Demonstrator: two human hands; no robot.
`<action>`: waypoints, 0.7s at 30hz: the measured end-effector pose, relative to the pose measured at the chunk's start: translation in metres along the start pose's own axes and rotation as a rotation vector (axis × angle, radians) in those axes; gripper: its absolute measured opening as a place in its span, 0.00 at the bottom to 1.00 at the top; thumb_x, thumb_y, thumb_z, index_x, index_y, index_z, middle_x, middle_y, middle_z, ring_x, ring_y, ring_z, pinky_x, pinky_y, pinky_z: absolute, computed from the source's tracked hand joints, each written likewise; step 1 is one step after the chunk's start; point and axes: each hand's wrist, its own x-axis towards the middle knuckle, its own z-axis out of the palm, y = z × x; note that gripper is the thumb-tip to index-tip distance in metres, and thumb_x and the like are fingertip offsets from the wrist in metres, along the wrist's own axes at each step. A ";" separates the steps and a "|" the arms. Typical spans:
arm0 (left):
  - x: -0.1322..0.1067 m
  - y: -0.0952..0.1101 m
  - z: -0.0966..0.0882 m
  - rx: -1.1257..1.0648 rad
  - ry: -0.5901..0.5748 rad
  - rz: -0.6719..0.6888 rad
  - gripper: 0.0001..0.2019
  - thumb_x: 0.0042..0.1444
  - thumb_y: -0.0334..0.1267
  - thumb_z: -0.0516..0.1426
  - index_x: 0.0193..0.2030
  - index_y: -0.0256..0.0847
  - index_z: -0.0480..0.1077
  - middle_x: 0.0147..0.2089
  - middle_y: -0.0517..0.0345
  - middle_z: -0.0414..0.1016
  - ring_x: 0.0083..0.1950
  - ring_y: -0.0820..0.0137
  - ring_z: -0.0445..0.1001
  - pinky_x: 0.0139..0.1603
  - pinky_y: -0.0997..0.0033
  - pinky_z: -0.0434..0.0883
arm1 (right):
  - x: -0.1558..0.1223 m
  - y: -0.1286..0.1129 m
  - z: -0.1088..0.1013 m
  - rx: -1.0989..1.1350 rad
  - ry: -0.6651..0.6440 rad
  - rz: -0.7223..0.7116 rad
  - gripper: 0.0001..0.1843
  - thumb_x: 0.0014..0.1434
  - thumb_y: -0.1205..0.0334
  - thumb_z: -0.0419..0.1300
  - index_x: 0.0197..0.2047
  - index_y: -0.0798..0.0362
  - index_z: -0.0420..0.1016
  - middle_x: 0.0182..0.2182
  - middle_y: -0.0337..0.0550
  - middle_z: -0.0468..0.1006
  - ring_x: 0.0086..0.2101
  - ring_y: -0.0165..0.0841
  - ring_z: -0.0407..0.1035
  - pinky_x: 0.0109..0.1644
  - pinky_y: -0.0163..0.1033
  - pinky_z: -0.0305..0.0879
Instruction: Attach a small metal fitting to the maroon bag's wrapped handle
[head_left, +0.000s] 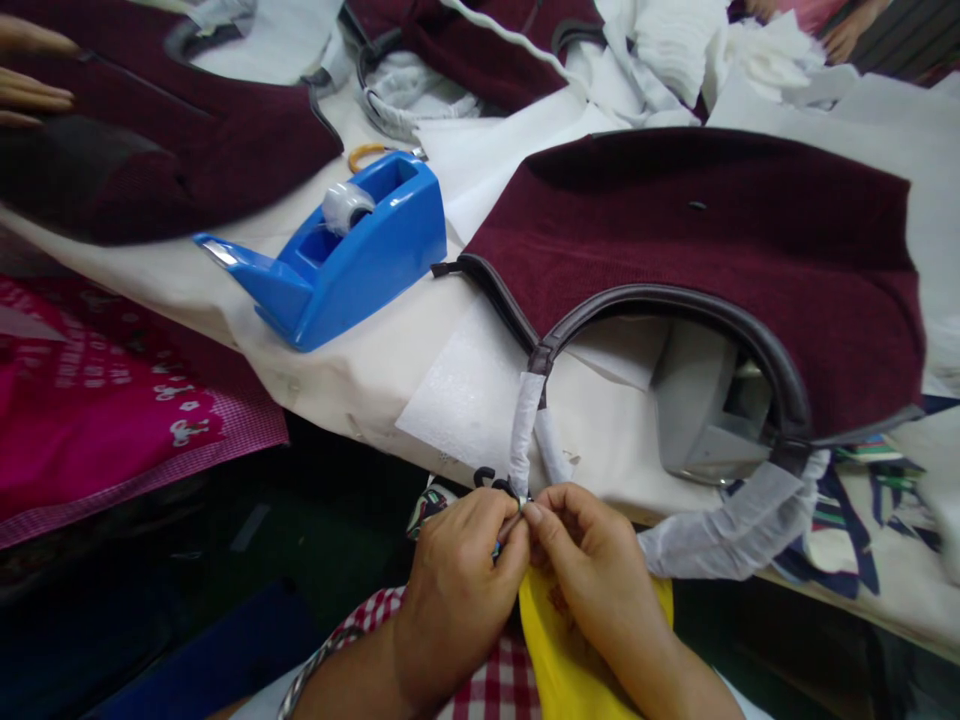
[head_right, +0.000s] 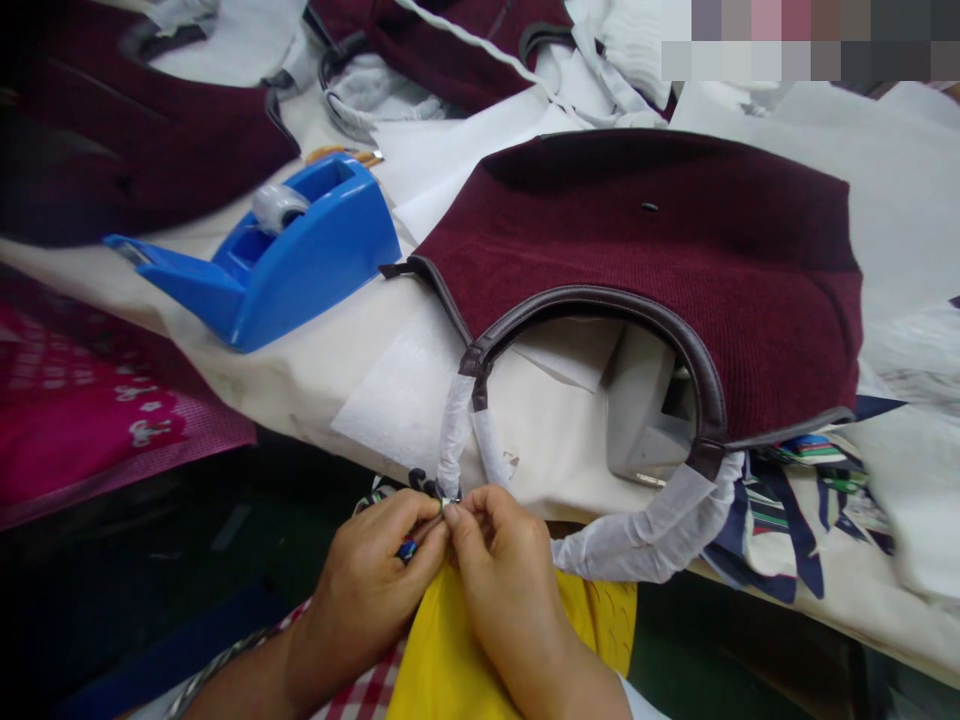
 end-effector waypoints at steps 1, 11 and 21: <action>0.000 0.000 0.000 -0.001 0.001 0.003 0.10 0.55 0.37 0.50 0.24 0.40 0.65 0.25 0.59 0.69 0.29 0.73 0.67 0.31 0.72 0.58 | 0.001 -0.001 0.000 -0.025 0.007 -0.004 0.11 0.58 0.55 0.54 0.29 0.53 0.68 0.21 0.35 0.70 0.23 0.27 0.63 0.25 0.31 0.57; -0.007 0.001 0.002 -0.143 -0.106 -0.132 0.09 0.57 0.40 0.49 0.34 0.41 0.68 0.33 0.56 0.73 0.37 0.70 0.71 0.38 0.71 0.62 | 0.008 -0.006 -0.001 -0.067 -0.061 -0.012 0.12 0.59 0.59 0.52 0.26 0.55 0.69 0.21 0.38 0.70 0.22 0.27 0.62 0.23 0.30 0.56; -0.006 -0.002 0.006 -0.318 -0.134 -0.220 0.11 0.56 0.41 0.48 0.34 0.43 0.70 0.36 0.51 0.74 0.40 0.63 0.71 0.41 0.63 0.65 | 0.015 0.003 0.003 -0.205 -0.076 -0.061 0.13 0.57 0.57 0.50 0.24 0.52 0.66 0.20 0.38 0.70 0.24 0.30 0.64 0.27 0.32 0.59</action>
